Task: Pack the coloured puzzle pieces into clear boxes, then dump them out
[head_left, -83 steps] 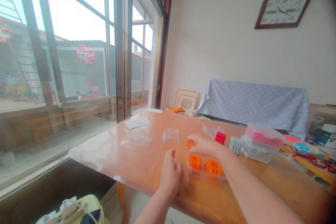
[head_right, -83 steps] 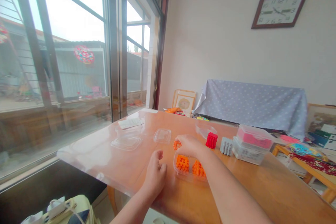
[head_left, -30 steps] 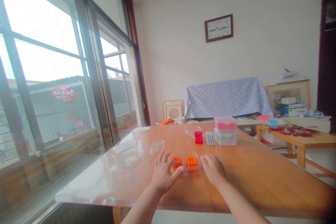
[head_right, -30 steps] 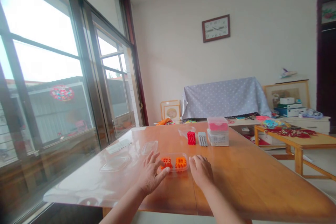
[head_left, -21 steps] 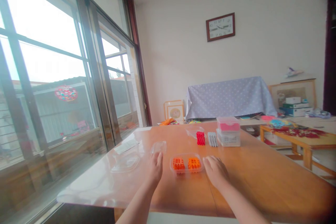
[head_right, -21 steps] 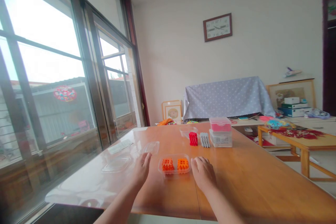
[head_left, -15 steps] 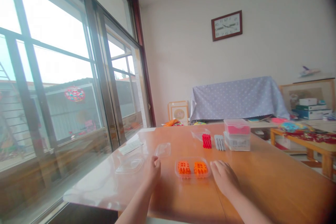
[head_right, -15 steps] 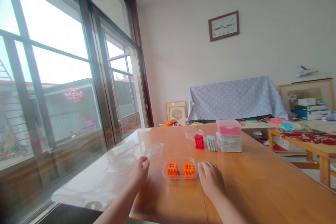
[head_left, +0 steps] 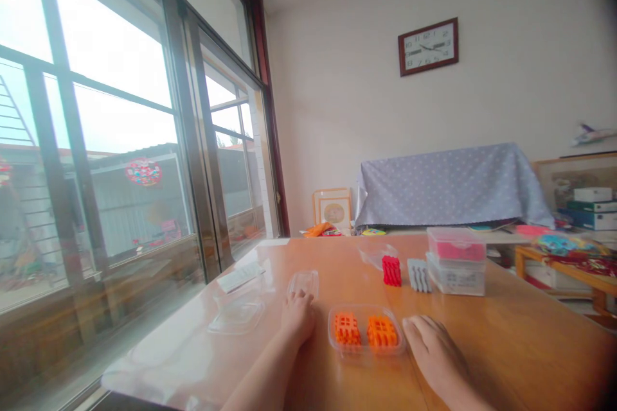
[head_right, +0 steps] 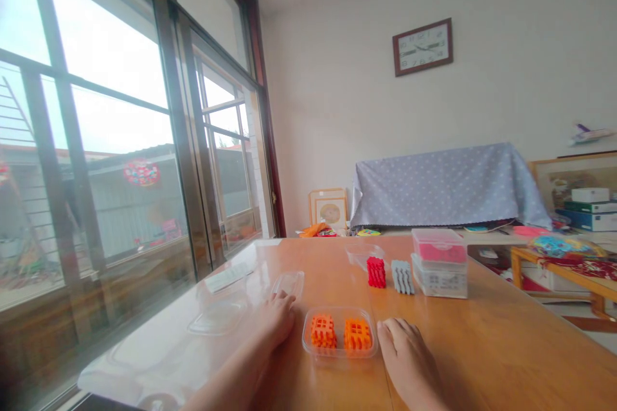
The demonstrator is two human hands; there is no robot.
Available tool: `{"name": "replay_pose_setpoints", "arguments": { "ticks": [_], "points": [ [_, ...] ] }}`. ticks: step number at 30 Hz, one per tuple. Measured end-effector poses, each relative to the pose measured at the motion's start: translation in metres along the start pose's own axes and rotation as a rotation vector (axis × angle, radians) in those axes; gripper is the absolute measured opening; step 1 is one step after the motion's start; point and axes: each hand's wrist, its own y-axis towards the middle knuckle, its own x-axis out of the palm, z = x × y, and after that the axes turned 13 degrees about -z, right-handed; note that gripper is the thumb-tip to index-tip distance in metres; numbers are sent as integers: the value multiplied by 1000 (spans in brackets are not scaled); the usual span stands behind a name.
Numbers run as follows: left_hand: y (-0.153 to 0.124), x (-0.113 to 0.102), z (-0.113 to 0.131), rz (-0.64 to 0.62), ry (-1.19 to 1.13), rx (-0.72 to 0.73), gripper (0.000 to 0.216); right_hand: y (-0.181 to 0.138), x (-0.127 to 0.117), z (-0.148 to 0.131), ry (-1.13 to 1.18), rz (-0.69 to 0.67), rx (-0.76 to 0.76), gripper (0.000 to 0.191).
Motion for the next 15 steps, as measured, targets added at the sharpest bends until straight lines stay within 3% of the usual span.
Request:
{"name": "replay_pose_setpoints", "arguments": {
  "ticks": [8,12,15],
  "points": [
    [9,5,-7,10,45,-27,33,-1,-3,-3,9,-2,17,38],
    [9,4,-15,90,26,-137,46,-1,-3,-2,9,2,23,37],
    [12,6,-19,109,-18,-203,68,0,-3,-3,3,3,36,36]
  ]
}}
